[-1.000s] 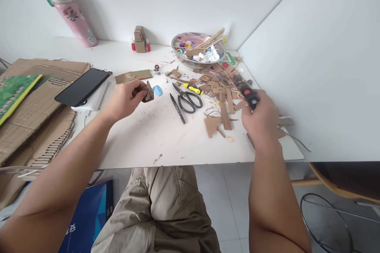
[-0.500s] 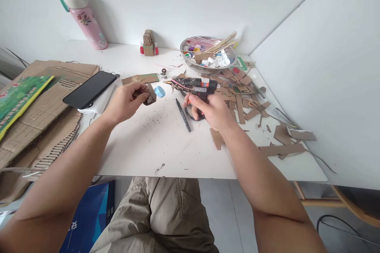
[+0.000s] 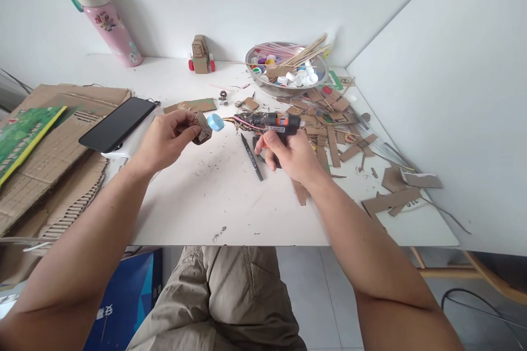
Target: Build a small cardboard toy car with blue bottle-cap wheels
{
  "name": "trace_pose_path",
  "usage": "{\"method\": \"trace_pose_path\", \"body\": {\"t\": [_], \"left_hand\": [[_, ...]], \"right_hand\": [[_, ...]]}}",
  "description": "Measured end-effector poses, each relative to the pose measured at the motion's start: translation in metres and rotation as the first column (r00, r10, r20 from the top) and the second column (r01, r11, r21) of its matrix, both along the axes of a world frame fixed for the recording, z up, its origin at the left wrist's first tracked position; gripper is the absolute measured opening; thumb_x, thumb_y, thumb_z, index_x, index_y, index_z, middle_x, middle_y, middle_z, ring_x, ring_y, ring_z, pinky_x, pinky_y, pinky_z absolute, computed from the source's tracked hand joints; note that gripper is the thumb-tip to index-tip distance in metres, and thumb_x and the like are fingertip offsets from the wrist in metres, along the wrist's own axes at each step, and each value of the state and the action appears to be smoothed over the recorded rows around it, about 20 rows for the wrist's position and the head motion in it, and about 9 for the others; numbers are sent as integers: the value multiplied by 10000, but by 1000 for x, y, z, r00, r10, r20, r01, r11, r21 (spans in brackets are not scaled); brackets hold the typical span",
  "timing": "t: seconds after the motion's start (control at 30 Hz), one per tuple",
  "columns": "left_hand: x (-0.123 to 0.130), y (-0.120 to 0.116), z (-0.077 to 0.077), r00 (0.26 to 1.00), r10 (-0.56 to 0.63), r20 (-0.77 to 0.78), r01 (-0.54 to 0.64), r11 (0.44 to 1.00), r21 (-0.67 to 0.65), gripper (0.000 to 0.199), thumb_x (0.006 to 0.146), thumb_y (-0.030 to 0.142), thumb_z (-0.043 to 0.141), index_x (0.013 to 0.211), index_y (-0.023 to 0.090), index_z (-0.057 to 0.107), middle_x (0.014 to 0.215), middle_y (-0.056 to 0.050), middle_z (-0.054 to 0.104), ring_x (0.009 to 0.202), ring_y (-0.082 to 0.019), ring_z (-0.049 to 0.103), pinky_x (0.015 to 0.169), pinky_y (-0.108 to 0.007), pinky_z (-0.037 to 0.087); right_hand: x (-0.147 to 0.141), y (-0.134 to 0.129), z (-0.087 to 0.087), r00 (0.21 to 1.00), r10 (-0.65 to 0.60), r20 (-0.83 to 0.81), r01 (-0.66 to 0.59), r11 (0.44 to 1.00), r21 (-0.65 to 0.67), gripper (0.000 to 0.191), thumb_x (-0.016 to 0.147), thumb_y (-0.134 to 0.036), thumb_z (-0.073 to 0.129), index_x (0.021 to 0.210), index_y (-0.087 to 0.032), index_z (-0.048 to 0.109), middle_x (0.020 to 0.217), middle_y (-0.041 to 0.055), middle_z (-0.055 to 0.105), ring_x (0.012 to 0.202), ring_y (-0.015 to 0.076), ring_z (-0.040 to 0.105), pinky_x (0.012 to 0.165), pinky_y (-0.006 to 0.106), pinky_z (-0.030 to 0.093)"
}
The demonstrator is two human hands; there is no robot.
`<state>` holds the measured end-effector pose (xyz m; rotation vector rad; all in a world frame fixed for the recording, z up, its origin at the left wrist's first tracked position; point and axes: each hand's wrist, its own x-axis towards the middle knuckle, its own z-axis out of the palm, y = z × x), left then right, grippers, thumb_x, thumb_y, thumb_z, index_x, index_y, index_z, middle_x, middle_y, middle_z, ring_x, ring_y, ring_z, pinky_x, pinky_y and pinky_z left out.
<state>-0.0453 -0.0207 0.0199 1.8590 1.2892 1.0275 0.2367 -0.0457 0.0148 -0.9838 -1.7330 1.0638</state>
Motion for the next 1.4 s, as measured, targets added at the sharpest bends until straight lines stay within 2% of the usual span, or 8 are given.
{"method": "trace_pose_path", "body": {"t": [0.17, 0.33, 0.5, 0.63, 0.9, 1.17, 1.27, 1.4], "left_hand": [[0, -1, 3, 1000, -9, -7, 8, 1000, -12, 76, 915, 223, 682, 840, 233, 687, 732, -6, 738, 665, -166, 626, 672, -309, 516], [0, 0, 4, 1000, -9, -9, 9, 1000, -24, 79, 909, 203, 691, 836, 232, 687, 740, 0, 728, 678, -167, 630, 692, -309, 510], [1, -1, 3, 1000, -7, 3, 7, 1000, -18, 105, 914, 193, 672, 816, 230, 677, 732, -2, 720, 669, -164, 619, 680, -312, 505], [2, -1, 1, 1000, -14, 19, 14, 1000, 1, 115, 916, 193, 659, 813, 238, 684, 742, -15, 741, 665, -168, 623, 669, -325, 519], [3, -1, 0, 999, -33, 39, 33, 999, 6, 120, 921, 178, 658, 821, 234, 691, 784, -27, 776, 683, -165, 656, 686, -331, 552], [2, 0, -1, 999, -13, 35, 13, 1000, 10, 105, 917, 186, 671, 822, 228, 682, 743, -10, 724, 664, -158, 604, 668, -325, 505], [1, 1, -3, 999, -20, 39, 20, 1000, 11, 105, 916, 182, 679, 822, 230, 686, 746, -10, 725, 670, -160, 609, 672, -325, 511], [1, 1, -4, 999, -21, 50, 20, 1000, 13, 115, 917, 177, 678, 815, 230, 683, 765, -14, 736, 685, -161, 623, 683, -323, 523]], "right_hand": [[0, -2, -2, 998, -42, 40, 41, 999, 18, 761, 895, -1005, 635, 768, -258, 699, 634, 3, 714, 354, 122, 488, 412, 352, 473], [-2, 0, -7, 997, -69, 44, 65, 994, 93, 733, 919, -993, 612, 747, -284, 677, 504, -24, 572, 447, 200, 624, 511, 398, 580], [1, 2, -8, 999, -33, 35, 30, 996, 86, 704, 932, -972, 632, 763, -291, 682, 513, -12, 585, 539, 236, 709, 599, 428, 624], [2, 1, -6, 999, -19, 29, 17, 998, 61, 682, 944, -953, 645, 775, -293, 679, 518, -19, 583, 525, 231, 701, 569, 416, 606], [0, 1, -6, 999, -38, 12, 37, 996, 86, 678, 948, -940, 654, 751, -291, 641, 526, -16, 570, 593, 245, 731, 666, 446, 668], [-5, -6, 3, 995, -94, 29, 95, 995, -12, 757, 828, -1032, 677, 696, -295, 563, 504, -16, 538, 640, 253, 752, 559, 373, 602], [-6, -6, 5, 995, -97, 35, 98, 995, -30, 775, 804, -1049, 678, 690, -291, 562, 530, -13, 561, 543, 216, 686, 482, 353, 533], [-6, -5, 5, 996, -79, 30, 80, 996, -48, 795, 789, -1051, 689, 687, -271, 566, 672, 10, 680, 396, 133, 552, 410, 346, 449]]}}
